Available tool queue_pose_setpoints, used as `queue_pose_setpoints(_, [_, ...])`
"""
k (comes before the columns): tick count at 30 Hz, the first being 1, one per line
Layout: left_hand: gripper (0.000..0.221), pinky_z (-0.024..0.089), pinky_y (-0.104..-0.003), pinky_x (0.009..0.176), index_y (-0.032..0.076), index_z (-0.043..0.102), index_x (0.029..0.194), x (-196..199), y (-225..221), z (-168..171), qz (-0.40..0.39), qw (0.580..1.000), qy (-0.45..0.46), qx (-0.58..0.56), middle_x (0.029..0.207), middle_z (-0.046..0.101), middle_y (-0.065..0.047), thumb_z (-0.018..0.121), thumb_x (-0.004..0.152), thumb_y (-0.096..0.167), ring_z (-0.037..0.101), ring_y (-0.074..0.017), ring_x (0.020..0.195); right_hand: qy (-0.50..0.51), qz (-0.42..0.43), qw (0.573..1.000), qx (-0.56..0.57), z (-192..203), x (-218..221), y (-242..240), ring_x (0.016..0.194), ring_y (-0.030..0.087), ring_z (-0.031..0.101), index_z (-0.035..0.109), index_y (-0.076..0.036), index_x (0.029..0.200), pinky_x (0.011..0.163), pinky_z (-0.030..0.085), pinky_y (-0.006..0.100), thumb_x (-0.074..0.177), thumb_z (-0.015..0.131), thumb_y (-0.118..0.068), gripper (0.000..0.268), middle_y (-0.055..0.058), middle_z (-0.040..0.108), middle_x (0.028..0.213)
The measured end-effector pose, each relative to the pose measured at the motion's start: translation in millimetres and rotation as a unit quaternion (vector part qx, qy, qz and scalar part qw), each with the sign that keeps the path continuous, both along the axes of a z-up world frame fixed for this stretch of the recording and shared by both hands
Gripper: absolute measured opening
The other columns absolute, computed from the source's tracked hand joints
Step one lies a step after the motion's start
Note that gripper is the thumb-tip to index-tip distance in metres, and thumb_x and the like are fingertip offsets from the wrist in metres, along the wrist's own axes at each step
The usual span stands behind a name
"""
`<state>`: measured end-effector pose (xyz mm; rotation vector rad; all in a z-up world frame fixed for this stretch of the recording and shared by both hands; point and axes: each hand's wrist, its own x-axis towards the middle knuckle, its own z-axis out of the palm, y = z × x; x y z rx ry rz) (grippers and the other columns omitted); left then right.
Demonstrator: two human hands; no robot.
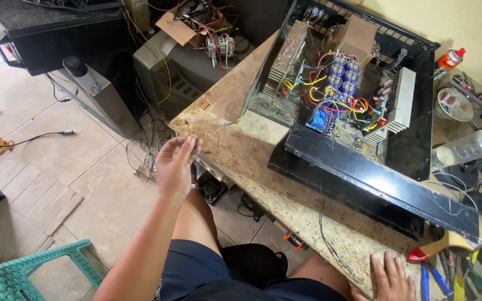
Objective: Disassembling a power amplifier by unscrewing the rear panel and disconnecting internal wiring.
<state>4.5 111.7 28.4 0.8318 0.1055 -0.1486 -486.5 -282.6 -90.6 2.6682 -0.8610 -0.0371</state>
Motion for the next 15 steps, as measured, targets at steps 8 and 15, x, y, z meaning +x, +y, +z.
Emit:
queue_pose_setpoints(8, [0.012,0.063,-0.026,0.078,0.006,0.064,0.094,-0.3,0.6,3.8,0.002,1.000,0.006,0.000,0.088,0.074,-0.013,0.073,0.092,-0.002,0.077,-0.0240,0.089,0.031,-0.014,0.999,0.011,-1.5,0.1,-4.2,0.163,0.022,0.024,0.030,-0.041,0.160,0.122,0.031,0.054,0.048,0.068,-0.091,0.128,-0.004,0.028,0.174])
queue_pose_setpoints(15, [0.016,0.064,-0.027,0.077,0.008,0.060,0.091,-0.3,1.5,12.2,0.009,0.997,0.066,0.038,0.085,0.072,-0.011,0.074,0.092,0.001,0.077,-0.0239,0.085,-0.029,-0.007,1.000,0.009,-8.5,-1.6,-3.2,0.163,0.024,0.032,0.042,-0.040,0.157,0.124,0.030,0.055,0.049,0.064,-0.090,0.122,-0.001,0.039,0.171])
